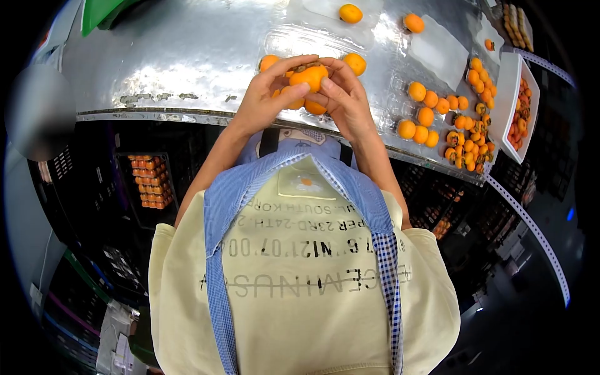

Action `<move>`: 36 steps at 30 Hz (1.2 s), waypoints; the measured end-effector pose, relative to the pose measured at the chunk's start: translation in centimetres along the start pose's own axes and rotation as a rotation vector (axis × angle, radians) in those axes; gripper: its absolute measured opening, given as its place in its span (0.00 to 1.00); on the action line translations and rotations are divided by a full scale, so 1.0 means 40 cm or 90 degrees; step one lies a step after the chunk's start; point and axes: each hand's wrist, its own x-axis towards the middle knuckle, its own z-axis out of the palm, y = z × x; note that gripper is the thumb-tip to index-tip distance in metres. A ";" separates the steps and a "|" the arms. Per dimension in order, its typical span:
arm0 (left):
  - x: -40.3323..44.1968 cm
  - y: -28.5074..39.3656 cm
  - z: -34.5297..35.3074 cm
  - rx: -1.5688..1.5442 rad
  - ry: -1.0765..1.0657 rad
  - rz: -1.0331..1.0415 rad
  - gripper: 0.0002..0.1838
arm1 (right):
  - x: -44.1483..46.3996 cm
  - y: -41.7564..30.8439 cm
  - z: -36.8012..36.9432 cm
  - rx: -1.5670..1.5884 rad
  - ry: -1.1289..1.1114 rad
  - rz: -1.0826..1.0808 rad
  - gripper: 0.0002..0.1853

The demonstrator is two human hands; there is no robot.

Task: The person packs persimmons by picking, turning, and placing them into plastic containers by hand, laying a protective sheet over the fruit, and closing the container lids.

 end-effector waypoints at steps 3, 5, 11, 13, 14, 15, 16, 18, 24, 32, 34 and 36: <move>0.004 -0.012 0.007 -0.005 0.036 -0.006 0.21 | 0.001 0.013 0.011 -0.023 0.017 -0.014 0.24; 0.003 -0.012 0.008 -0.037 0.027 -0.034 0.21 | 0.001 0.018 0.010 -0.034 0.031 -0.014 0.24; 0.009 -0.025 0.007 -0.062 0.035 -0.094 0.19 | 0.000 0.038 -0.002 0.023 0.054 0.023 0.26; 0.008 -0.030 0.004 -0.066 0.035 -0.106 0.20 | 0.000 0.046 -0.004 0.072 0.060 0.043 0.26; 0.007 -0.030 0.003 -0.064 0.030 -0.115 0.20 | 0.000 0.048 -0.004 0.079 0.060 0.046 0.26; 0.007 -0.030 0.001 -0.061 0.024 -0.125 0.21 | -0.001 0.050 -0.004 0.086 0.060 0.049 0.27; 0.007 -0.032 0.001 -0.059 0.025 -0.126 0.21 | -0.001 0.050 -0.004 0.094 0.059 0.052 0.27; 0.008 -0.038 0.000 -0.056 0.028 -0.128 0.21 | 0.000 0.050 -0.003 0.098 0.064 0.057 0.27; 0.008 -0.035 0.000 -0.009 0.014 -0.113 0.19 | 0.003 0.048 -0.006 0.087 0.065 0.063 0.26; 0.002 -0.028 -0.006 -0.014 -0.033 -0.094 0.22 | -0.004 0.050 -0.003 0.015 0.077 0.037 0.27; -0.001 -0.031 -0.009 0.000 -0.047 -0.087 0.22 | -0.007 0.053 -0.010 0.011 0.075 0.037 0.29; -0.003 -0.033 -0.011 0.010 -0.063 -0.085 0.23 | -0.009 0.060 -0.019 0.000 0.079 0.041 0.30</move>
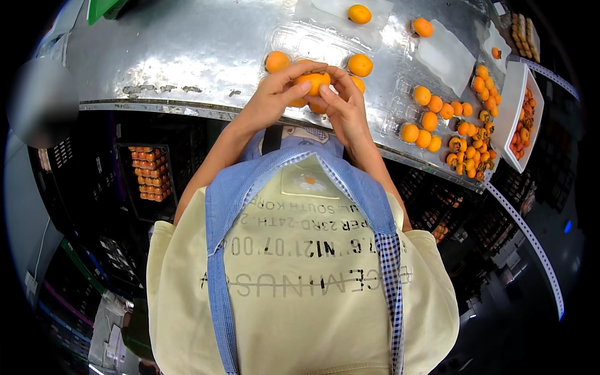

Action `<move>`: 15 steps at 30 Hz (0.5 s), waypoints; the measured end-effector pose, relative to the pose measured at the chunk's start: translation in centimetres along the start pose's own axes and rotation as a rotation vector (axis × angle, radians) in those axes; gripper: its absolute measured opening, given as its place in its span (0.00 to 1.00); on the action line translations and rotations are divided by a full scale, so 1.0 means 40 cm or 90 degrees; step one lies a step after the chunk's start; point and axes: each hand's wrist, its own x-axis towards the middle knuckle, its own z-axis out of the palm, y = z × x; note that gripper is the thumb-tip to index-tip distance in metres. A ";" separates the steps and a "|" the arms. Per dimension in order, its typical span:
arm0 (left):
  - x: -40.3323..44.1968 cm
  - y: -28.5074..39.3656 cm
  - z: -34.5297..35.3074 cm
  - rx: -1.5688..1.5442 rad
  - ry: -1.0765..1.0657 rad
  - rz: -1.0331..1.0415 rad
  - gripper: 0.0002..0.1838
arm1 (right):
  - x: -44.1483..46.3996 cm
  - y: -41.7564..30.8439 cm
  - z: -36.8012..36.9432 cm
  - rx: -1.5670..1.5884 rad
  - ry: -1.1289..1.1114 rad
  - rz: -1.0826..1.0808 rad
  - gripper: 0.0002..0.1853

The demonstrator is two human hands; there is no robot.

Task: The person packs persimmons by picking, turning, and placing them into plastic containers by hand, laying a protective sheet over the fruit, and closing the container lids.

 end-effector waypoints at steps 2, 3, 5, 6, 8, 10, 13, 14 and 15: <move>-0.003 0.000 0.001 -0.003 -0.004 -0.015 0.23 | -0.001 0.001 -0.004 -0.006 0.001 0.003 0.31; -0.004 0.000 0.001 -0.005 -0.006 -0.023 0.23 | -0.003 0.000 -0.005 -0.007 0.001 0.003 0.31; -0.005 -0.002 0.003 0.018 -0.007 -0.003 0.24 | -0.004 -0.001 -0.004 -0.003 0.002 0.008 0.31; -0.005 -0.003 0.004 0.030 -0.009 0.006 0.24 | -0.004 -0.003 -0.003 0.001 0.004 0.011 0.31; -0.006 -0.007 0.000 0.050 -0.016 0.011 0.24 | -0.004 -0.004 -0.003 0.008 0.004 0.013 0.31; -0.007 -0.011 -0.003 0.071 -0.019 0.019 0.24 | -0.003 -0.005 -0.003 0.014 0.002 0.011 0.31; -0.010 -0.013 -0.005 0.079 -0.018 0.019 0.24 | -0.002 0.001 -0.005 0.023 0.009 0.007 0.31; -0.011 -0.009 -0.005 0.066 -0.018 0.011 0.25 | -0.002 -0.001 -0.005 0.034 -0.004 0.008 0.31; -0.013 -0.006 -0.005 0.053 -0.019 0.002 0.25 | -0.002 -0.006 -0.003 0.044 -0.016 0.009 0.31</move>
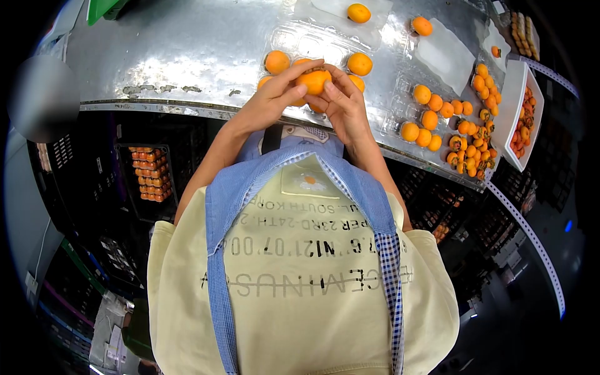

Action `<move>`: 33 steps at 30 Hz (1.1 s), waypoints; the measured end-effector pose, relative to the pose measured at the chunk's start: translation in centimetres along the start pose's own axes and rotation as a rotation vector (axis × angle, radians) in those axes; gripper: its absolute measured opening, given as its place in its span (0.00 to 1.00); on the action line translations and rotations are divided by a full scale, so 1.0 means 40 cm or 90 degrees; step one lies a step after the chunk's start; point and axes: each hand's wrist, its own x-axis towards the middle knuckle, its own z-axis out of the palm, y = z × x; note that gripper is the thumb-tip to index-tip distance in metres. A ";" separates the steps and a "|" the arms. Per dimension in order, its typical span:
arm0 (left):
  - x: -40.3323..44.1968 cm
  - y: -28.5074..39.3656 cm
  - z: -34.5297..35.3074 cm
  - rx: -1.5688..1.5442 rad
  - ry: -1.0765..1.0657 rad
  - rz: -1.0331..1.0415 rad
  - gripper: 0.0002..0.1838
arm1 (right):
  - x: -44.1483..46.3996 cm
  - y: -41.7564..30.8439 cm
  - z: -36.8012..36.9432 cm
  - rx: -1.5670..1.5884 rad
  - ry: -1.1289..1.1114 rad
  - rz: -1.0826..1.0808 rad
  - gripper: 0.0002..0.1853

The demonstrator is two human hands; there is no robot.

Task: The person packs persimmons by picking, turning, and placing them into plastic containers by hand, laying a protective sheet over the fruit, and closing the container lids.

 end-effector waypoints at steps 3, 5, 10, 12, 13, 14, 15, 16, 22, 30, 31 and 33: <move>-0.003 -0.005 0.003 0.011 -0.003 0.042 0.26 | 0.001 -0.008 0.008 0.028 -0.023 -0.003 0.31; -0.002 -0.002 0.005 0.025 0.006 0.035 0.27 | 0.002 -0.003 0.007 -0.013 -0.018 -0.026 0.30; 0.005 -0.013 0.021 0.018 0.066 0.079 0.27 | -0.002 0.001 0.028 -0.182 0.019 -0.133 0.29; 0.003 -0.011 0.025 -0.043 0.078 0.068 0.27 | 0.007 -0.002 0.023 -0.394 0.046 -0.288 0.30; 0.002 -0.011 0.023 -0.073 0.073 0.070 0.27 | 0.012 -0.003 0.019 -0.500 0.060 -0.365 0.31; 0.001 -0.009 0.020 -0.103 0.068 0.072 0.27 | 0.014 -0.007 0.016 -0.545 0.065 -0.388 0.31; -0.001 -0.007 0.017 -0.133 0.063 0.073 0.27 | 0.015 -0.013 0.016 -0.590 0.069 -0.411 0.31; -0.001 -0.003 0.014 -0.146 0.064 0.062 0.27 | 0.015 -0.017 0.017 -0.635 0.074 -0.433 0.32; 0.005 0.011 0.011 -0.167 0.093 0.011 0.26 | 0.011 -0.021 0.025 -0.601 0.068 -0.405 0.32; 0.014 0.003 0.028 -0.144 0.152 0.026 0.26 | 0.009 -0.019 0.024 -0.686 0.039 -0.458 0.32; 0.014 0.001 0.027 -0.140 0.153 0.020 0.25 | 0.009 -0.018 0.025 -0.692 0.032 -0.464 0.31; 0.015 -0.003 0.025 -0.132 0.156 0.010 0.25 | 0.014 -0.015 0.022 -0.726 0.010 -0.506 0.32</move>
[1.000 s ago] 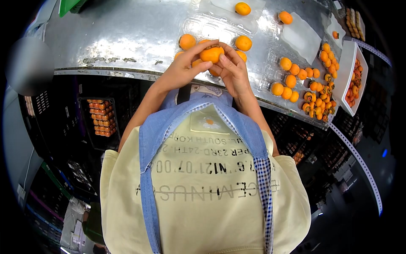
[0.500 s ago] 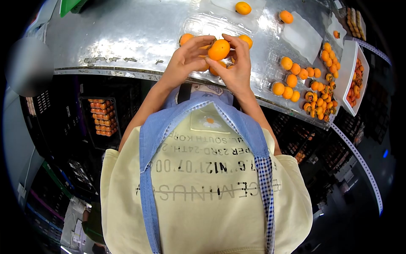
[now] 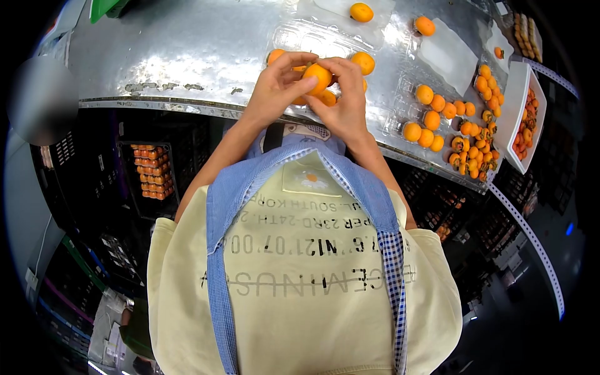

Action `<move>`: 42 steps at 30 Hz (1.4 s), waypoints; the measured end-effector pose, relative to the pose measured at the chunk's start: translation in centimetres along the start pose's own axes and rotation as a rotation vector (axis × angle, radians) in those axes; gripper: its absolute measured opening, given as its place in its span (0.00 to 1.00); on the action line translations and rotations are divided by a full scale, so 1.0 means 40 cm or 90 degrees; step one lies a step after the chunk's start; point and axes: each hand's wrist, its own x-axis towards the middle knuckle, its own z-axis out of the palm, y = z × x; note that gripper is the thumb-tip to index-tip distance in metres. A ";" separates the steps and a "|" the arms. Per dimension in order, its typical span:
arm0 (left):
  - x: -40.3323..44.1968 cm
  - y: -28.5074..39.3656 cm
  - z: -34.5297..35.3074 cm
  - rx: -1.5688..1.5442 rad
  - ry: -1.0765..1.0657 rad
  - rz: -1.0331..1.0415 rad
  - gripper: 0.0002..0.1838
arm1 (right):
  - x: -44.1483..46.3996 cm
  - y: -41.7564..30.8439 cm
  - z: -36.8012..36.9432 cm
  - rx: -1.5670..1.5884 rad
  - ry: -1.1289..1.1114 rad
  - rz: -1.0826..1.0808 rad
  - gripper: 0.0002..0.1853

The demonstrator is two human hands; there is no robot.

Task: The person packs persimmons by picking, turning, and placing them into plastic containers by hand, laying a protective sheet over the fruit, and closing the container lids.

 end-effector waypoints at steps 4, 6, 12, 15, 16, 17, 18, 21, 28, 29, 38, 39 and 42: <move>0.006 -0.003 -0.012 -0.103 -0.011 -0.018 0.23 | -0.003 -0.005 0.005 0.022 0.002 0.031 0.32; 0.004 0.008 -0.015 -0.282 -0.009 -0.112 0.23 | 0.002 -0.015 -0.003 0.068 -0.002 0.048 0.33; 0.007 -0.010 0.016 -0.333 -0.046 -0.124 0.24 | -0.008 -0.013 -0.035 0.058 -0.014 0.059 0.32; 0.004 -0.020 0.043 -0.321 -0.038 -0.131 0.25 | -0.021 -0.001 -0.056 0.054 -0.013 0.051 0.32; 0.002 -0.024 0.051 -0.317 -0.031 -0.132 0.25 | -0.027 0.004 -0.063 0.051 -0.013 0.045 0.32; 0.001 -0.028 0.057 -0.311 -0.016 -0.143 0.25 | -0.031 0.012 -0.069 0.053 -0.016 0.041 0.31; 0.000 -0.032 0.063 -0.306 -0.002 -0.153 0.25 | -0.033 0.022 -0.075 0.055 -0.018 0.035 0.30; 0.000 -0.054 0.084 -0.275 0.050 -0.146 0.24 | -0.039 0.045 -0.097 0.042 -0.047 0.047 0.29; -0.006 -0.074 0.181 -0.135 0.134 -0.136 0.20 | -0.054 0.095 -0.179 0.024 -0.024 0.023 0.29; -0.004 -0.074 0.197 -0.124 0.133 -0.124 0.20 | -0.053 0.108 -0.196 0.055 -0.026 0.044 0.28; -0.007 -0.116 0.231 -0.011 0.140 -0.133 0.16 | 0.028 0.534 -0.734 -0.158 0.375 0.197 0.28; -0.012 -0.123 0.234 0.000 0.146 -0.136 0.16 | 0.024 0.608 -0.813 -0.178 0.401 0.234 0.29; -0.014 -0.135 0.238 0.013 0.170 -0.149 0.15 | 0.026 0.741 -1.027 -0.311 0.442 0.377 0.31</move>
